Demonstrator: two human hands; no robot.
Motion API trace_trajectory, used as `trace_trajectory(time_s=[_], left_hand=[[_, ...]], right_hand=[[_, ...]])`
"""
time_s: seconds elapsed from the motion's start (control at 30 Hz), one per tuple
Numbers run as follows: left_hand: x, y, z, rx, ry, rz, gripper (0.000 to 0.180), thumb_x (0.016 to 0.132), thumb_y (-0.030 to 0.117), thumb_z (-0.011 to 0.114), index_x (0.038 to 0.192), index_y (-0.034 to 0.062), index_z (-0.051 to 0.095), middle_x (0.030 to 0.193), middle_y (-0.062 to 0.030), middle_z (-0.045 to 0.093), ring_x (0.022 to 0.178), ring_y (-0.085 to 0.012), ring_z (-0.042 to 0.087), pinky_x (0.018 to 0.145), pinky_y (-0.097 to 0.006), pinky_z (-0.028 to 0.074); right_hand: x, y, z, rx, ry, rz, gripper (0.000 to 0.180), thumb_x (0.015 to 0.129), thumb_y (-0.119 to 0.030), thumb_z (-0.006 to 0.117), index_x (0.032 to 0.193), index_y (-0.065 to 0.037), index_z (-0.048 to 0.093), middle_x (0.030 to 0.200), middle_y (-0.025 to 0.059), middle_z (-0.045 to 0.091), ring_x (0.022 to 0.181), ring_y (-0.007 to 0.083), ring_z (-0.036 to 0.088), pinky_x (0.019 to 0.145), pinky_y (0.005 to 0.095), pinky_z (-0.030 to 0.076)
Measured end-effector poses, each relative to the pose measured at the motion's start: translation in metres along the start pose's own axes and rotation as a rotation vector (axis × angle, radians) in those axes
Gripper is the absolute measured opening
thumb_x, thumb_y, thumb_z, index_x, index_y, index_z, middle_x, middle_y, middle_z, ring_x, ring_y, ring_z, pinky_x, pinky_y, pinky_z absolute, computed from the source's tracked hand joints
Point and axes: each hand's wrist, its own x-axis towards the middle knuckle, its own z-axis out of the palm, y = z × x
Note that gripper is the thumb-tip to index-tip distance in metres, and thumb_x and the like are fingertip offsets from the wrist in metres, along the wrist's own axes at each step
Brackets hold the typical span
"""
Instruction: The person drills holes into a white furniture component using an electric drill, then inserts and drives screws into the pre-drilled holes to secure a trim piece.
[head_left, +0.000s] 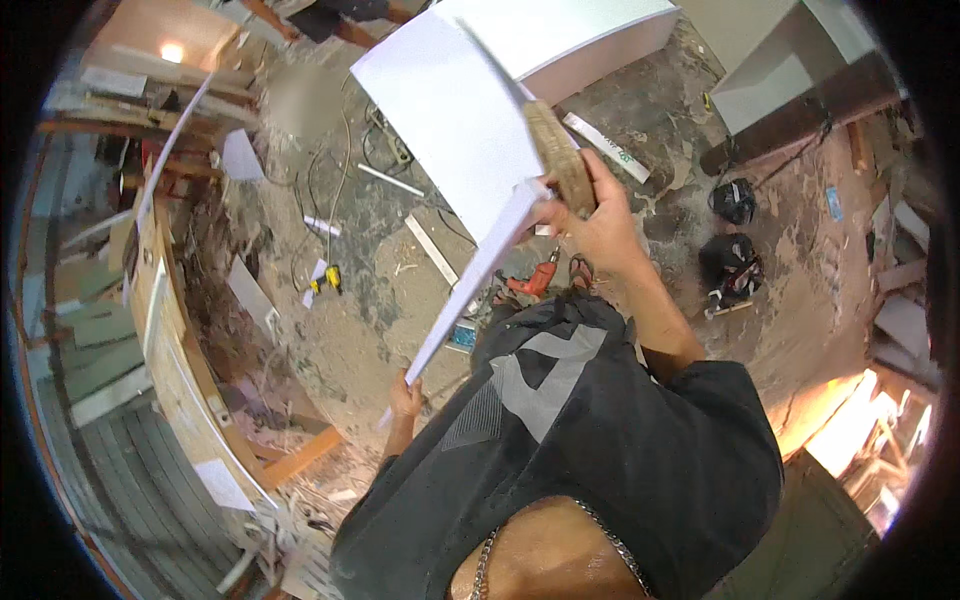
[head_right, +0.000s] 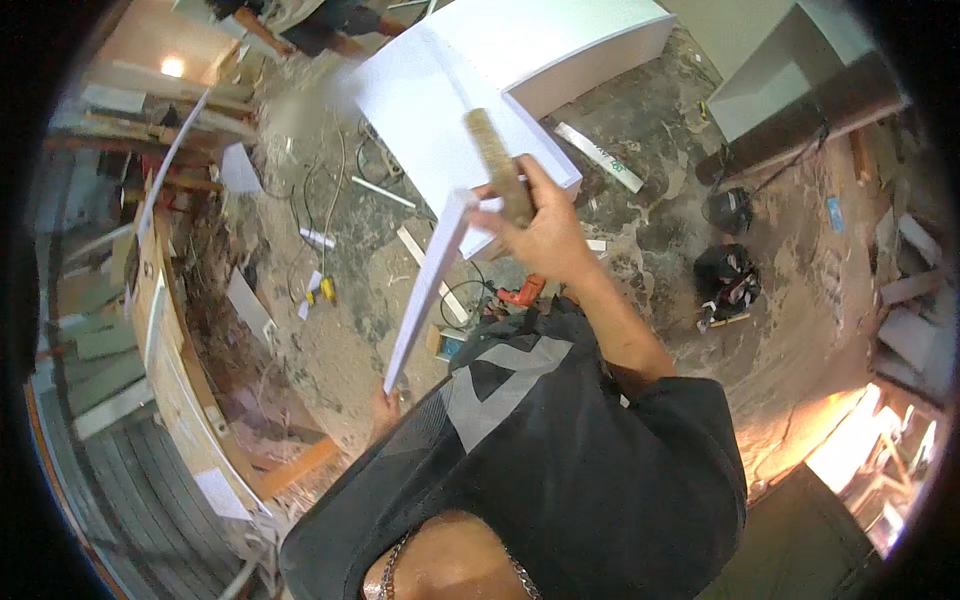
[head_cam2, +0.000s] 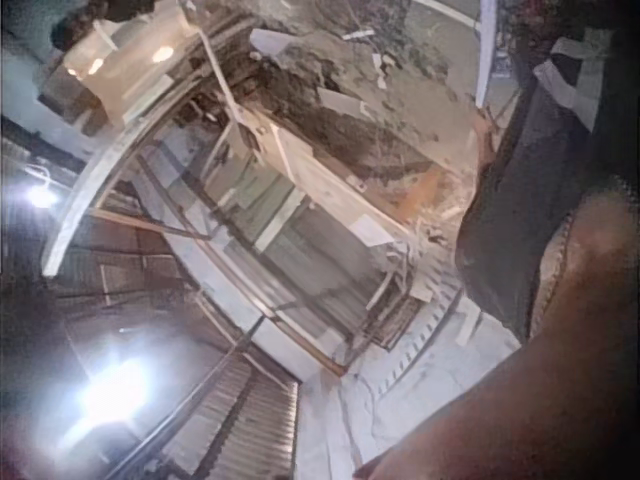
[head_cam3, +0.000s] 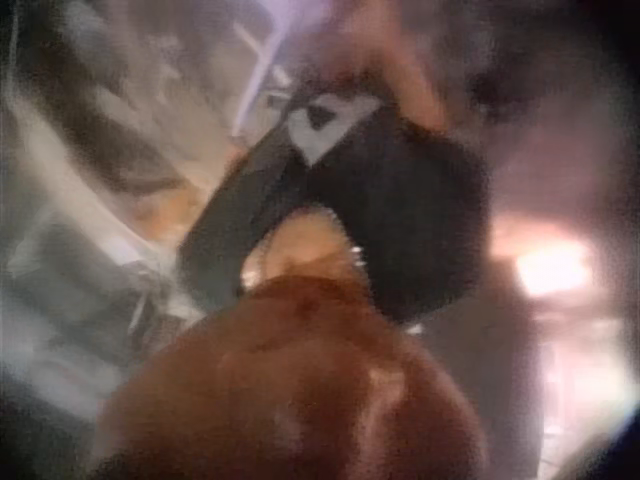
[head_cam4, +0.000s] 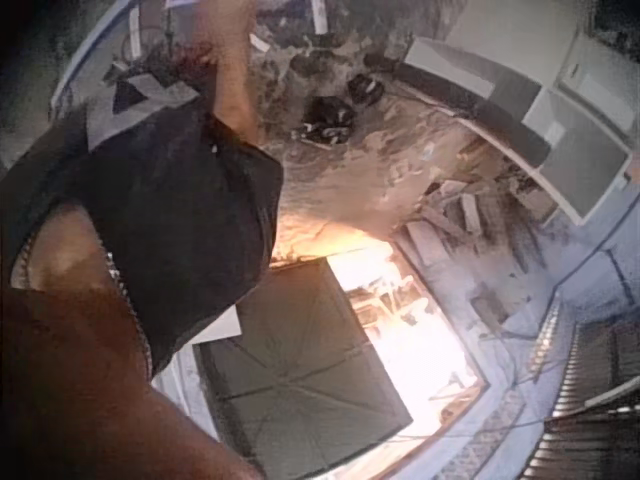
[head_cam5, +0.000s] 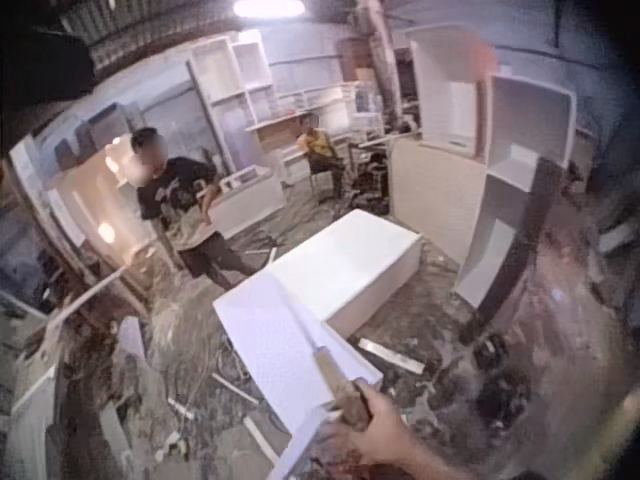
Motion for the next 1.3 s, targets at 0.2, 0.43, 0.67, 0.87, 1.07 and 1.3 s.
trace_trajectory(time_s=[0.2, 0.43, 0.67, 0.87, 1.07, 1.3], left_hand=[[0.013, -0.035, -0.042, 0.028, 0.204, -0.012, 0.053, 0.094, 0.053, 0.047, 0.099, 0.0021, 0.06, 0.072, -0.0226, 0.059, 0.069, -0.0425, 0.061, 0.059, -0.047, 0.045], [0.024, -0.086, -0.071, -0.083, 0.17, -0.224, 0.059, 0.097, 0.057, 0.041, 0.096, 0.0012, 0.061, 0.064, -0.0216, 0.057, 0.063, -0.0383, 0.059, 0.061, -0.046, 0.046], [0.037, -0.131, -0.059, -0.161, 0.151, -0.363, 0.063, 0.098, 0.057, 0.042, 0.085, 0.0003, 0.066, 0.07, -0.0203, 0.063, 0.071, -0.0333, 0.064, 0.067, -0.043, 0.048], [0.078, -0.14, -0.08, -0.062, -0.005, -0.476, 0.071, 0.096, 0.063, 0.037, 0.081, 0.0001, 0.067, 0.071, -0.0228, 0.064, 0.076, -0.0382, 0.066, 0.071, -0.046, 0.049], [0.166, -0.115, -0.118, -0.143, 0.012, -0.543, 0.066, 0.099, 0.057, 0.04, 0.077, -0.0013, 0.063, 0.059, -0.0147, 0.056, 0.061, -0.0271, 0.058, 0.059, -0.043, 0.044], [0.324, -0.111, -0.202, -0.104, -0.056, -0.486, 0.055, 0.101, 0.046, 0.041, 0.088, -0.0031, 0.062, 0.062, -0.0212, 0.055, 0.058, -0.0333, 0.057, 0.055, -0.045, 0.043]], right_hand=[[-0.025, 0.129, 0.005, -0.485, 0.325, 0.204, 0.042, 0.09, -0.034, 0.069, 0.11, 0.002, 0.061, 0.095, 0.0081, 0.067, 0.086, 0.0127, 0.059, 0.078, 0.0299, 0.047], [-0.078, 0.239, 0.052, -0.771, 0.656, 0.135, 0.046, 0.095, -0.041, 0.061, 0.102, 0.004, 0.062, 0.073, 0.0069, 0.061, 0.064, 0.0128, 0.055, 0.06, 0.0295, 0.045], [-0.023, 0.285, 0.105, -0.859, 0.279, 0.202, 0.045, 0.092, -0.038, 0.063, 0.108, 0.003, 0.059, 0.1, 0.0257, 0.064, 0.099, 0.0395, 0.061, 0.083, 0.0456, 0.045], [0.06, 0.313, 0.117, -1.193, 0.041, 0.107, 0.045, 0.088, -0.031, 0.064, 0.12, 0.001, 0.059, 0.114, 0.0253, 0.062, 0.108, 0.0421, 0.058, 0.093, 0.0477, 0.044], [0.125, 0.378, 0.133, -1.169, -0.072, 0.313, 0.052, 0.087, -0.031, 0.066, 0.129, -0.003, 0.053, 0.126, 0.0201, 0.058, 0.121, 0.0349, 0.052, 0.102, 0.0482, 0.035], [0.135, 0.415, 0.223, -1.217, 0.352, 0.698, 0.05, 0.085, -0.025, 0.065, 0.13, -0.005, 0.053, 0.123, 0.0162, 0.059, 0.121, 0.0333, 0.051, 0.107, 0.0468, 0.03]])
